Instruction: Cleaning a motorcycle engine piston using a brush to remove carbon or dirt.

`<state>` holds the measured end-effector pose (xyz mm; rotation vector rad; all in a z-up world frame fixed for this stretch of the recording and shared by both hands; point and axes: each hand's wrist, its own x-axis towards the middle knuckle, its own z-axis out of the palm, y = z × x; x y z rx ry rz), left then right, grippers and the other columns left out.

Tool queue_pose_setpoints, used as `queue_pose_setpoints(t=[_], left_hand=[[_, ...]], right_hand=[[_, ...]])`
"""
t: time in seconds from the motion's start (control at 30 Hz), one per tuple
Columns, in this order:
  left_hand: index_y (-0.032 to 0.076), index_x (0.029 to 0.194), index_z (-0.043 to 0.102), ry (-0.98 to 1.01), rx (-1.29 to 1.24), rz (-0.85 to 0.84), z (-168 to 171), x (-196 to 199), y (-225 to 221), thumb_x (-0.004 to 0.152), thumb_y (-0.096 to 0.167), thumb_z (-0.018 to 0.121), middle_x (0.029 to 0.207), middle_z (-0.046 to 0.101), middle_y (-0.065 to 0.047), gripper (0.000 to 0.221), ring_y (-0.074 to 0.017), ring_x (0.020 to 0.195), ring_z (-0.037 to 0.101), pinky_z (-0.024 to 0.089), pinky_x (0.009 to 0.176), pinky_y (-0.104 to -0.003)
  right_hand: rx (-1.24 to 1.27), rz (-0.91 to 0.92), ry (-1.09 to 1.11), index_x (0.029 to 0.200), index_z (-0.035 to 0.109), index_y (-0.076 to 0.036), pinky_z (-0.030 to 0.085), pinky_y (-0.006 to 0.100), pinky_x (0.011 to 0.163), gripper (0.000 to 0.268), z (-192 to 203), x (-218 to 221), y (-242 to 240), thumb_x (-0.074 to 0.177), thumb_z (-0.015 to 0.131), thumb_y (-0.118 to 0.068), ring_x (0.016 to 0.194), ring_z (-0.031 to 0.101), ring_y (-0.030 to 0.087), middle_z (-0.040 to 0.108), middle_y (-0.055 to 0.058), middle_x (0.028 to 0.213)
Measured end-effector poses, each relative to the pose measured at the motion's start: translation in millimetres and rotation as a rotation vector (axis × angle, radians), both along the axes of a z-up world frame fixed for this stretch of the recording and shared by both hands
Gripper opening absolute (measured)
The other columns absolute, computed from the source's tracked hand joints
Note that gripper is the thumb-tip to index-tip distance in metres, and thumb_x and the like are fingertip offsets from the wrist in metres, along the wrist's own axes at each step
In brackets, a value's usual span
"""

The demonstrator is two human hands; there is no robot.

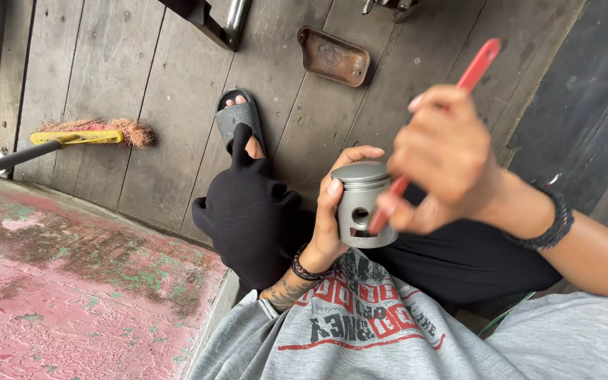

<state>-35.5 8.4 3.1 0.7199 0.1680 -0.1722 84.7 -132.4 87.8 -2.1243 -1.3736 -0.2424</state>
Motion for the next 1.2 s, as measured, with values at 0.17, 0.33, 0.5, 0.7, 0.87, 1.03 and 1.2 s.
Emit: queue_pose_setpoints(t=[0.17, 0.33, 0.5, 0.7, 0.87, 1.03, 1.2], left_hand=[[-0.002, 0.137, 0.051, -0.072, 0.089, 0.036, 1, -2, 1, 0.095, 0.055, 0.040, 0.133, 0.057, -0.017, 0.071, -0.0236, 0.119, 0.057, 0.045, 0.109, -0.038], [-0.001, 0.139, 0.046, -0.034, -0.063, 0.005, 6, -7, 4, 0.096, 0.052, 0.045, 0.125, 0.060, -0.017, 0.068, -0.0236, 0.111, 0.063, 0.052, 0.101, -0.037], [0.002, 0.138, 0.047, -0.031, 0.068, -0.001, 16, -12, 12, 0.092, 0.056, 0.045, 0.121, 0.059, -0.015, 0.072, -0.0204, 0.104, 0.061, 0.052, 0.094, -0.034], [0.002, 0.139, 0.046, -0.002, 0.073, 0.080, 13, -16, 14, 0.093, 0.053, 0.045, 0.124, 0.056, -0.015, 0.069, -0.0221, 0.110, 0.057, 0.049, 0.099, -0.035], [0.002, 0.141, 0.043, -0.022, 0.005, 0.068, 6, -16, 10, 0.094, 0.051, 0.052, 0.116, 0.063, -0.016, 0.069, -0.0219, 0.100, 0.064, 0.053, 0.091, -0.034], [0.000, 0.139, 0.044, -0.036, 0.103, 0.065, 8, -16, 9, 0.093, 0.056, 0.050, 0.130, 0.054, -0.017, 0.073, -0.0240, 0.116, 0.057, 0.046, 0.105, -0.037], [0.002, 0.139, 0.045, 0.014, 0.075, 0.094, 9, -13, 2, 0.092, 0.054, 0.054, 0.124, 0.056, -0.014, 0.070, -0.0208, 0.109, 0.060, 0.050, 0.098, -0.034]], right_hand=[[0.042, 0.035, -0.080, 0.081, 0.062, -0.011, 0.043, 0.049, 0.098, 0.024, 3, -23, 14, 0.092, 0.063, -0.033, 0.061, 0.049, 0.022, 0.057, 0.002, 0.073], [-0.080, -0.129, -0.096, 0.076, 0.064, -0.009, 0.041, 0.053, 0.103, 0.025, 17, -26, 8, 0.093, 0.066, -0.028, 0.067, 0.051, 0.024, 0.061, 0.004, 0.075], [-0.188, -0.109, -0.126, 0.078, 0.063, -0.012, 0.040, 0.048, 0.101, 0.023, 33, -42, 17, 0.091, 0.071, -0.029, 0.070, 0.055, 0.021, 0.067, 0.003, 0.084], [-0.090, -0.079, -0.078, 0.081, 0.065, -0.010, 0.042, 0.050, 0.099, 0.037, 22, -36, 15, 0.094, 0.076, -0.043, 0.066, 0.050, 0.021, 0.062, 0.002, 0.080], [-0.065, -0.094, 0.042, 0.077, 0.061, -0.012, 0.041, 0.052, 0.103, 0.041, 24, -28, 6, 0.091, 0.083, -0.043, 0.067, 0.052, 0.022, 0.057, 0.000, 0.071], [-0.081, 0.123, -0.082, 0.076, 0.058, -0.021, 0.038, 0.047, 0.101, 0.033, 23, -50, 18, 0.101, 0.071, -0.038, 0.072, 0.054, 0.018, 0.057, -0.003, 0.079], [-0.045, -0.037, 0.030, 0.080, 0.063, -0.012, 0.041, 0.049, 0.103, 0.040, 21, -26, 3, 0.090, 0.087, -0.042, 0.065, 0.052, 0.019, 0.062, -0.001, 0.076]])
